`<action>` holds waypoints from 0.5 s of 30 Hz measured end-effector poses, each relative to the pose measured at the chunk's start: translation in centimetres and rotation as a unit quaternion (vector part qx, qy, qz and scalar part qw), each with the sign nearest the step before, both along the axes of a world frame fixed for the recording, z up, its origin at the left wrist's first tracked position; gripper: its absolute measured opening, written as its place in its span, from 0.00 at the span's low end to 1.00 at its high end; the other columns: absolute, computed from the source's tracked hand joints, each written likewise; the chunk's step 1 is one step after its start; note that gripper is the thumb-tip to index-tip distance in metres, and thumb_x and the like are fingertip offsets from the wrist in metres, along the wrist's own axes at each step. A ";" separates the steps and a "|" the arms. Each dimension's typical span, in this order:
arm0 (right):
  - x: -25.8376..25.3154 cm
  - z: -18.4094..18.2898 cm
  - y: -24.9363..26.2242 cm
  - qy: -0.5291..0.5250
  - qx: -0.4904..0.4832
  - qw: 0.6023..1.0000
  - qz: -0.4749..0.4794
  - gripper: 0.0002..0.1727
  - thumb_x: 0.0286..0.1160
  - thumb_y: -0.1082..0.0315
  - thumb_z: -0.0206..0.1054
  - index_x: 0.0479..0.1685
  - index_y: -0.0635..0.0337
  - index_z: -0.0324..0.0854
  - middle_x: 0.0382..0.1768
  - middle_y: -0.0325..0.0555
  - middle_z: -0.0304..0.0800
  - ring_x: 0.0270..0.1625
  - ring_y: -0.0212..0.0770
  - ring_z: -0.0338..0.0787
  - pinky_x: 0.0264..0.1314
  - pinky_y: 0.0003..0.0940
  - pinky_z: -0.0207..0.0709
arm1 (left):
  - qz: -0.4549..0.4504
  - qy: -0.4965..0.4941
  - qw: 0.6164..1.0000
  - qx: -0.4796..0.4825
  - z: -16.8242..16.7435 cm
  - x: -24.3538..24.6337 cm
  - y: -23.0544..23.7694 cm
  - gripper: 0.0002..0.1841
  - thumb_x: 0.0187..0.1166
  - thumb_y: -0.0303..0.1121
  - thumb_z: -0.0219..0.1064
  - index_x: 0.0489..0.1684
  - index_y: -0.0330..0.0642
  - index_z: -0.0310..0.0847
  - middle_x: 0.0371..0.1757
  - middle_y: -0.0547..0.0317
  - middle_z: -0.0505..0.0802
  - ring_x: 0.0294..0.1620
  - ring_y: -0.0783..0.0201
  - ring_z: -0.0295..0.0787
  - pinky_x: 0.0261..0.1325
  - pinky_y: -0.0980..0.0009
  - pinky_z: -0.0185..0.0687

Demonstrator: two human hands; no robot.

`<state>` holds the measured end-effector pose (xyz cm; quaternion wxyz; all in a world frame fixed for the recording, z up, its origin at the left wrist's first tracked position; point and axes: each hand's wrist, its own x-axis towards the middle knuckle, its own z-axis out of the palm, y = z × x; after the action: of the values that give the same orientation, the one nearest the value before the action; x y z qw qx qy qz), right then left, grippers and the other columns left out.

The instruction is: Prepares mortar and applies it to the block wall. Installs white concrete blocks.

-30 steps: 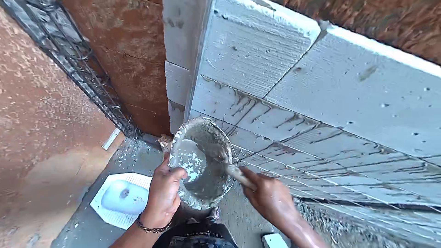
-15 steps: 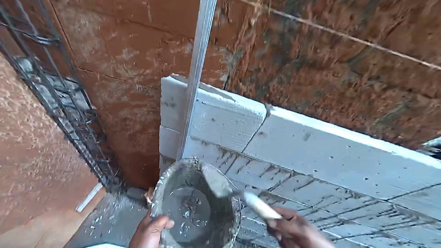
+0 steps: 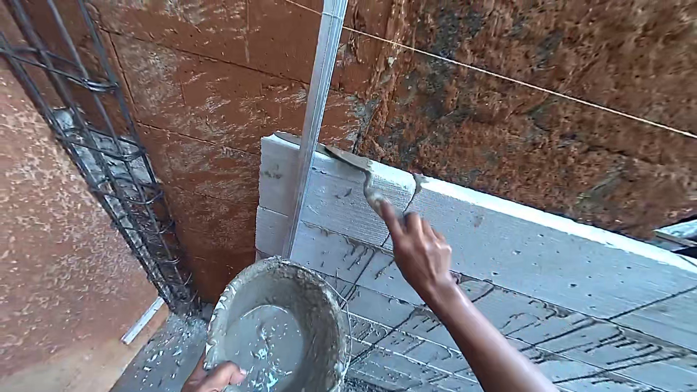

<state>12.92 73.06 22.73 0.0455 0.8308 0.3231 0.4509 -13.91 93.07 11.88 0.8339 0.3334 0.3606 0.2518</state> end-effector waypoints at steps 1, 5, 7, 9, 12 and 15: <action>-0.7 -0.4 -1.3 -0.007 0.018 1.000 0.004 0.32 0.76 0.77 0.63 0.81 0.43 0.78 0.36 0.65 0.85 0.30 0.64 0.89 0.22 0.53 0.77 | 0.000 0.004 1.000 0.002 -0.3 -0.3 0.1 0.30 0.58 0.08 0.56 0.63 0.41 0.69 0.40 0.61 0.91 0.34 0.71 0.92 0.34 0.70 0.92; -0.4 0.6 -5.3 -0.002 0.092 0.996 -0.019 0.27 0.81 0.70 0.61 0.79 0.42 0.81 0.37 0.65 0.88 0.29 0.64 0.89 0.20 0.55 0.75 | 0.001 0.031 0.999 0.017 -0.8 -0.4 0.0 0.31 0.58 0.08 0.57 0.65 0.40 0.69 0.43 0.61 0.89 0.37 0.73 0.90 0.37 0.71 0.91; 0.7 0.5 -5.7 -0.003 0.076 0.996 -0.038 0.28 0.80 0.73 0.62 0.81 0.46 0.79 0.36 0.66 0.86 0.29 0.65 0.89 0.22 0.56 0.76 | -0.011 0.041 0.999 0.025 -1.0 -0.3 -0.1 0.34 0.58 0.09 0.58 0.71 0.40 0.66 0.47 0.59 0.88 0.40 0.72 0.90 0.38 0.70 0.91; 1.0 -0.7 -5.5 -0.010 0.023 0.999 -0.048 0.30 0.77 0.78 0.62 0.82 0.52 0.77 0.37 0.69 0.84 0.30 0.67 0.88 0.24 0.55 0.78 | -0.018 0.042 0.999 0.028 -1.2 -0.1 -0.2 0.35 0.59 0.09 0.58 0.72 0.40 0.66 0.48 0.59 0.88 0.41 0.72 0.90 0.39 0.70 0.90; -1.1 -2.9 -6.4 -0.082 -0.035 0.994 -0.060 0.31 0.76 0.79 0.62 0.82 0.53 0.77 0.37 0.65 0.84 0.28 0.62 0.88 0.21 0.49 0.75 | -0.020 0.028 0.999 0.013 -1.0 0.4 -0.4 0.32 0.60 0.09 0.57 0.69 0.42 0.68 0.46 0.60 0.89 0.40 0.72 0.90 0.37 0.69 0.91; -5.4 -3.1 -8.8 -0.091 0.001 0.994 -0.055 0.25 0.80 0.74 0.62 0.75 0.46 0.83 0.36 0.63 0.87 0.28 0.60 0.87 0.20 0.47 0.73 | -0.022 0.013 1.000 0.002 -0.9 1.1 -0.6 0.31 0.60 0.09 0.57 0.66 0.42 0.68 0.45 0.60 0.90 0.38 0.70 0.91 0.36 0.68 0.92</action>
<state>7.53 64.27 19.59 0.0988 0.8027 0.2713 0.5219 -12.85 92.48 11.00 0.8337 0.3462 0.3636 0.2299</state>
